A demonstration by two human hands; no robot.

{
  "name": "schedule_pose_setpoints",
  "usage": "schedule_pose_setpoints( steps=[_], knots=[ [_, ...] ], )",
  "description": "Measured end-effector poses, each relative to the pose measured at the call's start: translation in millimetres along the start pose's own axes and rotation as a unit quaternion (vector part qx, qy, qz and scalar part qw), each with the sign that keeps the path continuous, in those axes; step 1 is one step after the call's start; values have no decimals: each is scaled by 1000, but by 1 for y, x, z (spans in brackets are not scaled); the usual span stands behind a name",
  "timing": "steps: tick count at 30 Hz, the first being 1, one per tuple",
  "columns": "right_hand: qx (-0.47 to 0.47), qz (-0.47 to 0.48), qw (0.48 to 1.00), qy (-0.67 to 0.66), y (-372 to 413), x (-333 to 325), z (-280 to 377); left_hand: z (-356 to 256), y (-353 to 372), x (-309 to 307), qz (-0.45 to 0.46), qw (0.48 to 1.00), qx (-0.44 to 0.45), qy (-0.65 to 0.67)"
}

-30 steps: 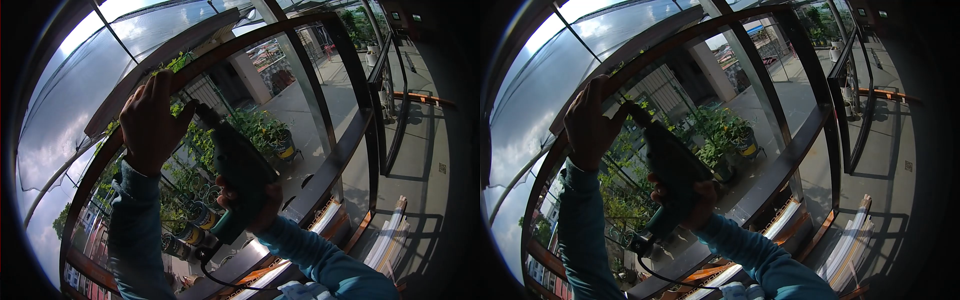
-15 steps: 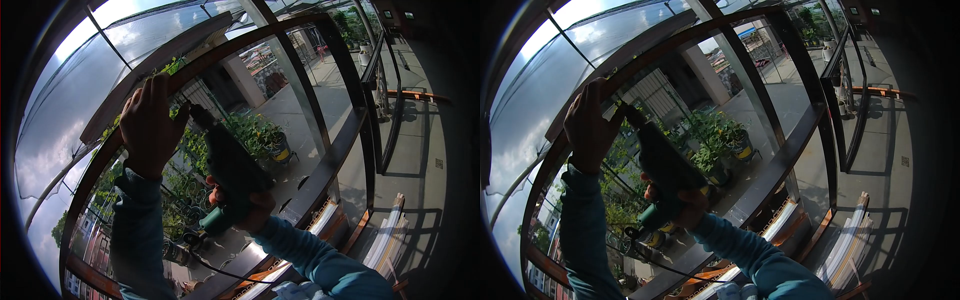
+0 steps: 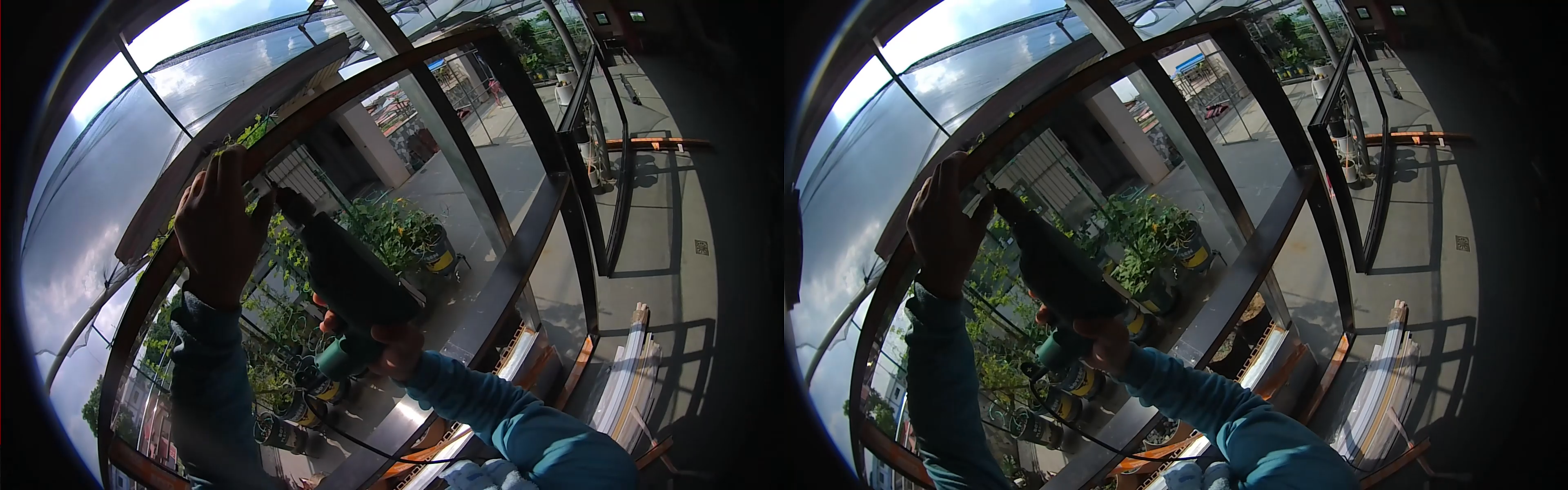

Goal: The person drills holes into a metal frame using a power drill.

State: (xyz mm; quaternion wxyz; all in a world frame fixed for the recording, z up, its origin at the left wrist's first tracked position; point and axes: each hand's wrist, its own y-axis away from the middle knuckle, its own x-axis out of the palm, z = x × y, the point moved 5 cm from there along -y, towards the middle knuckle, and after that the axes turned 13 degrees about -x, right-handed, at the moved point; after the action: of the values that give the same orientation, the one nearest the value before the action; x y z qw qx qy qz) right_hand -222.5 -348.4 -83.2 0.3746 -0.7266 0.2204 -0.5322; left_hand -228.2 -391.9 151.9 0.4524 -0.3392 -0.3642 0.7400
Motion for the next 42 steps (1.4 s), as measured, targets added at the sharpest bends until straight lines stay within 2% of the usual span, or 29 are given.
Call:
schedule_pose_setpoints(
  steps=[7, 9, 13, 15, 19, 21, 26, 31, 35, 37, 42],
  knots=[
    [8, 7, 1000, 6, -2, -2, -2, 1, 1, 0, 0, 1000, 4, 28],
    [4, 11, 1000, 7, -3, 0, -1, 3, 2, 4, 25, 999, 32, -12],
    [-1, 20, 1000, -2, -4, -1, -1, -2, 1, -5, 43, 997, 70, -4],
    [-1, 13, 1000, 0, -4, -1, -1, -3, 3, -5, 54, 990, 127, -7],
    [1, 6, 1000, 6, -4, -3, -5, 1, 2, -4, 62, 990, 122, 17],
    [-11, 6, 1000, 11, -5, -3, -5, 0, 2, -2, 45, 995, 91, 11],
    [-23, -10, 1000, 15, -7, 1, -5, -6, 2, 1, 18, 996, 89, -13],
    [-54, 21, 998, 31, -11, 0, -6, -7, 0, 3, 8, 996, 87, -24],
    [-40, 24, 999, 8, -13, 1, -8, -8, -1, 4, 7, 996, 88, -19],
    [-36, -18, 999, 9, -17, 2, -7, -10, -1, 6, 12, 996, 86, -18],
    [-25, -3, 1000, -16, -21, -3, -9, -11, 0, 2, -12, 996, 92, -2]
  ],
)
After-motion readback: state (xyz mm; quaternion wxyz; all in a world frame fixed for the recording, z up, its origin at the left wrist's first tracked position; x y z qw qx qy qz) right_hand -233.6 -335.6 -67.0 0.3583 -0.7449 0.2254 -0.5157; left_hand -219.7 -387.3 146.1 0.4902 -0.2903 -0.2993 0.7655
